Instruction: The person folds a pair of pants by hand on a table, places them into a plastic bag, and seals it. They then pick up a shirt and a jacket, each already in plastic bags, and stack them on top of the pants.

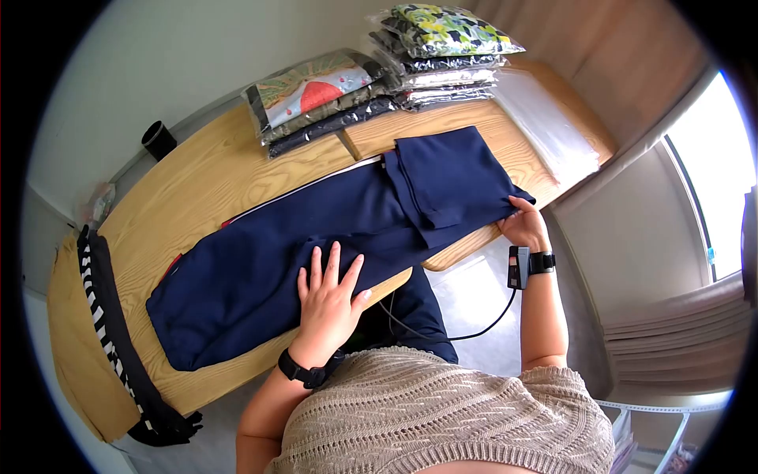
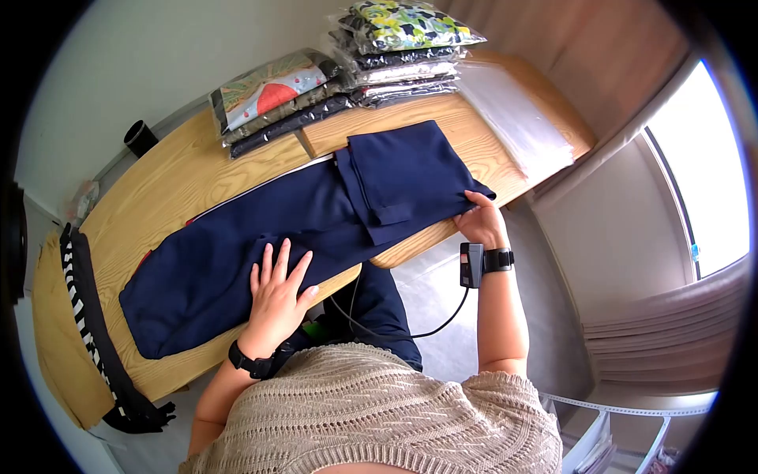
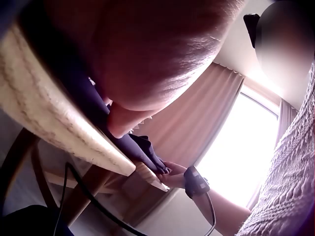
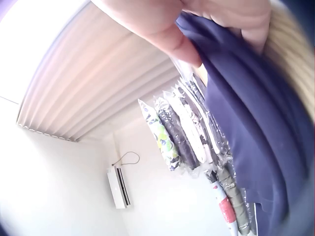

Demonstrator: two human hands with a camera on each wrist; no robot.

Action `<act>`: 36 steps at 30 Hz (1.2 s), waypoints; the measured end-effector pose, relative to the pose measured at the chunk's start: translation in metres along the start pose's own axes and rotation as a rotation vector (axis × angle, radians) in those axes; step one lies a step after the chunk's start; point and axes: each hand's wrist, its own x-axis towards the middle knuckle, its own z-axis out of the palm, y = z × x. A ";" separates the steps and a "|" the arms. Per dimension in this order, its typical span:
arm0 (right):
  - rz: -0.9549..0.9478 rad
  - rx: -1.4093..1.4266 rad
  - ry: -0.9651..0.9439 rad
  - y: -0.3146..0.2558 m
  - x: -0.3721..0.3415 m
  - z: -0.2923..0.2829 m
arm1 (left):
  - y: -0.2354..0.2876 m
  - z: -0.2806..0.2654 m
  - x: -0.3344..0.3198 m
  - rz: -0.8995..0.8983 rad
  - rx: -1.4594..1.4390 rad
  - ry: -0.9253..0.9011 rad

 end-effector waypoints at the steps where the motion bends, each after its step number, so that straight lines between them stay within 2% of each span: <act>1: -0.017 0.004 -0.014 -0.002 0.000 -0.008 | 0.002 -0.002 0.000 -0.002 0.037 -0.015; 4: 0.043 -0.055 -0.123 -0.034 0.005 -0.039 | 0.005 -0.005 0.000 -0.011 0.082 -0.022; 5: -0.109 -0.202 -0.030 -0.047 0.008 -0.052 | 0.006 -0.006 0.000 -0.017 0.087 -0.032; 7: -0.476 -0.428 0.234 -0.059 0.007 -0.022 | 0.007 -0.006 0.001 -0.035 0.095 -0.058; 10: -0.314 -0.823 -0.128 -0.093 0.011 0.031 | 0.009 -0.007 0.001 -0.038 0.132 -0.085; 13: -0.209 -1.333 -0.332 -0.110 0.054 0.062 | 0.010 -0.008 0.003 -0.042 0.147 -0.115; 14: -0.216 -1.328 -0.331 -0.108 0.068 0.073 | 0.011 -0.009 0.003 -0.045 0.144 -0.131; 16: -0.222 -1.725 -0.328 -0.102 0.096 0.091 | 0.013 -0.011 0.004 -0.048 0.142 -0.141; 20: -0.204 -1.774 -0.424 -0.087 0.157 0.093 | 0.013 -0.012 0.006 -0.065 0.119 -0.166; 22: -0.052 -1.935 -0.467 -0.084 0.174 0.097 | 0.012 -0.012 0.006 -0.087 0.114 -0.169; 23: 0.008 -1.838 -0.423 -0.084 0.178 0.094 | 0.012 -0.012 0.006 -0.084 0.104 -0.164; 26: 0.093 -1.675 -0.478 -0.089 0.195 0.081 | 0.012 -0.013 0.006 -0.094 0.095 -0.168; 30: 0.163 -1.737 -0.448 -0.093 0.193 0.083 | 0.012 -0.013 0.008 -0.099 0.093 -0.182; 32: 0.126 -1.887 -0.497 -0.095 0.189 0.087 | 0.012 -0.013 0.009 -0.099 0.094 -0.192; 36: 0.142 -1.699 -0.497 -0.104 0.196 0.078 | 0.012 -0.013 0.009 -0.102 0.096 -0.200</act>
